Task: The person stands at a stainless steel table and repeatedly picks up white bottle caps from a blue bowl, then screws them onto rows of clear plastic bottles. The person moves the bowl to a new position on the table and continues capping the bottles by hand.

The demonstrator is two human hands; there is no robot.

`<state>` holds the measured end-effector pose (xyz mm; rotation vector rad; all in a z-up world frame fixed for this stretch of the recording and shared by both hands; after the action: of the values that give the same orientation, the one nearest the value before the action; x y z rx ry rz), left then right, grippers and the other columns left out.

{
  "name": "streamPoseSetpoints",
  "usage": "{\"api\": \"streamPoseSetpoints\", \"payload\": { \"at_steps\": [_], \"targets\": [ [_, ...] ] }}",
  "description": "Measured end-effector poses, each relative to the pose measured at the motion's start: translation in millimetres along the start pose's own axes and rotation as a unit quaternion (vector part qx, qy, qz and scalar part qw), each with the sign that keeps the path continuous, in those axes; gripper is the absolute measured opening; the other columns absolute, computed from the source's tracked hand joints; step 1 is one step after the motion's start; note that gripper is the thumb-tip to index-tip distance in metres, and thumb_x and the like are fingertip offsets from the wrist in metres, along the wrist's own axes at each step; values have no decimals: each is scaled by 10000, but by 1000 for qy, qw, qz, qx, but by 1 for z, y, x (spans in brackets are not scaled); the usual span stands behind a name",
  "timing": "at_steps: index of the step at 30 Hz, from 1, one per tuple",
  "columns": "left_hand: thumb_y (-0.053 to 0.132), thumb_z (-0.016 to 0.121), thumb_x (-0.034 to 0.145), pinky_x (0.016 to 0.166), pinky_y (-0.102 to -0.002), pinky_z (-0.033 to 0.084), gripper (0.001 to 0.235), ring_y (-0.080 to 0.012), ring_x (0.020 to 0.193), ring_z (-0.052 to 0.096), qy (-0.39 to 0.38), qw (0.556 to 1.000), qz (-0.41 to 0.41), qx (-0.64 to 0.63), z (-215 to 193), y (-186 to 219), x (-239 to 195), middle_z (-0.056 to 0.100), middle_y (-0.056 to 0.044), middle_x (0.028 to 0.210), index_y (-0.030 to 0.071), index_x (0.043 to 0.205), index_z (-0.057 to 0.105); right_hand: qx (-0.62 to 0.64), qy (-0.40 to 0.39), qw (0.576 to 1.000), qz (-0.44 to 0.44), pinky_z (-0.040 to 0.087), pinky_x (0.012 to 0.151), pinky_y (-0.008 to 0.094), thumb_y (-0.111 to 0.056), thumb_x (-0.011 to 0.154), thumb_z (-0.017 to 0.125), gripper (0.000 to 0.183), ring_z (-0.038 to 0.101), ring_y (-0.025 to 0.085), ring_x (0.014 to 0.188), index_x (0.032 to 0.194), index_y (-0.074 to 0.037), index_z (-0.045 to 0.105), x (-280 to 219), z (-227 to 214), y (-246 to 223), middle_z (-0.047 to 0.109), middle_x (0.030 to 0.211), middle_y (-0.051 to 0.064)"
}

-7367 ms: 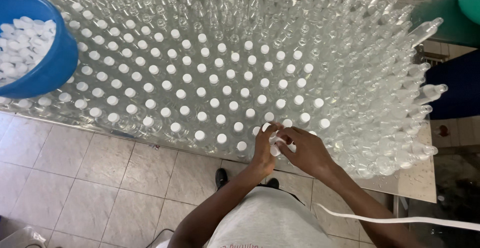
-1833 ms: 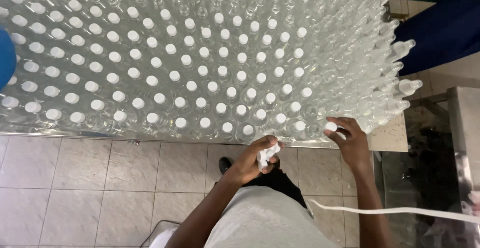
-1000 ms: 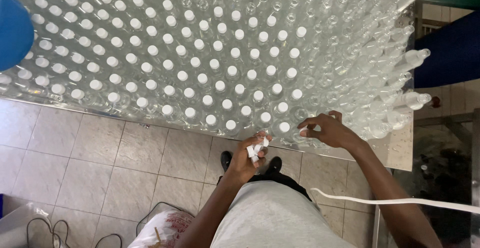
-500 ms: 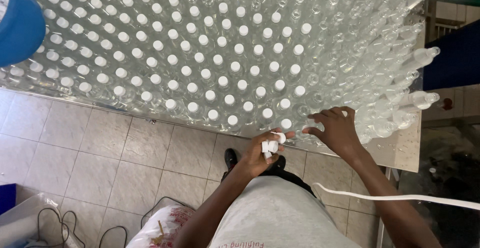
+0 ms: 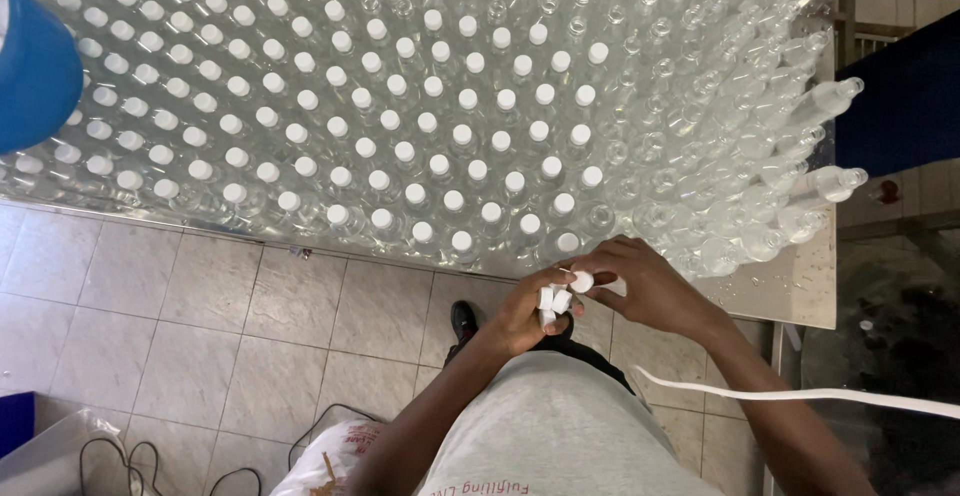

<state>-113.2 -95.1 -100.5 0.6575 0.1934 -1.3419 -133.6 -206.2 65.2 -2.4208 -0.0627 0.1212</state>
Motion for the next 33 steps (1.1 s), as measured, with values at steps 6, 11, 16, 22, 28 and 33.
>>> {"api": "streamPoseSetpoints", "payload": {
  "at_steps": [6, 11, 16, 22, 28, 33],
  "targets": [
    [183, 618, 1001, 348, -154, 473, 492, -155, 802, 809, -52, 998, 32, -20, 42, 37, -37, 691, -218, 1470, 69, 1480, 610, -70, 126, 988, 50, 437, 1171, 535, -346, 902, 886, 432, 604, 375, 1316, 1287, -172, 794, 17, -24, 98, 731, 1261, 79],
    [203, 628, 990, 342, -179, 438, 489, -131, 714, 735, -2, 999, 52, -14, 4, 35, -25, 738, -172, 1381, 93, 1466, 650, -174, 81, 979, 73, 267, 1258, 582, -486, 956, 801, 396, 429, 297, 1454, 1321, -334, 763, 40, -13, 137, 607, 1417, -34],
    [210, 636, 983, 340, -191, 438, 477, -123, 685, 699, 21, 998, 55, -29, -13, 31, -17, 757, -131, 1296, 111, 1449, 653, -208, 13, 977, 38, 165, 1348, 592, -490, 954, 785, 399, 452, 250, 1542, 1301, -297, 748, 51, -18, 128, 680, 1410, -37],
    [214, 645, 982, 346, -198, 441, 439, -126, 686, 674, 30, 997, 59, -44, -19, 34, -17, 760, -94, 1202, 130, 1413, 663, -132, -22, 991, -2, 169, 1369, 578, -455, 944, 812, 305, 680, 250, 1283, 1062, -183, 740, 80, -26, 124, 807, 1047, 2],
    [202, 648, 995, 348, -201, 447, 418, -136, 689, 681, 46, 994, 73, -60, -24, 38, -21, 753, -81, 1155, 127, 1405, 664, -136, -151, 978, 34, 116, 1379, 547, -532, 986, 720, 387, 710, 176, 1238, 1220, -234, 799, 91, -10, 134, 827, 1064, 3],
    [231, 626, 1012, 352, -190, 457, 383, -130, 678, 675, 51, 994, 77, -56, -18, 43, -26, 738, -84, 1128, 117, 1376, 651, -133, -157, 979, 18, 103, 1341, 568, -555, 981, 708, 376, 695, 133, 1220, 1249, -310, 809, 95, -5, 149, 820, 1054, -32]
  ]
}}
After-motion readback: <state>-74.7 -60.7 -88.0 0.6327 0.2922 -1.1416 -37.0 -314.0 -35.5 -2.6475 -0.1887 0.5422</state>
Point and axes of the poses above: each hand's wrist, its own x-axis towards the middle knuckle, its own z-axis out of the palm, y = z × x, the point moved 8 cm from there along x, towards the middle knuckle
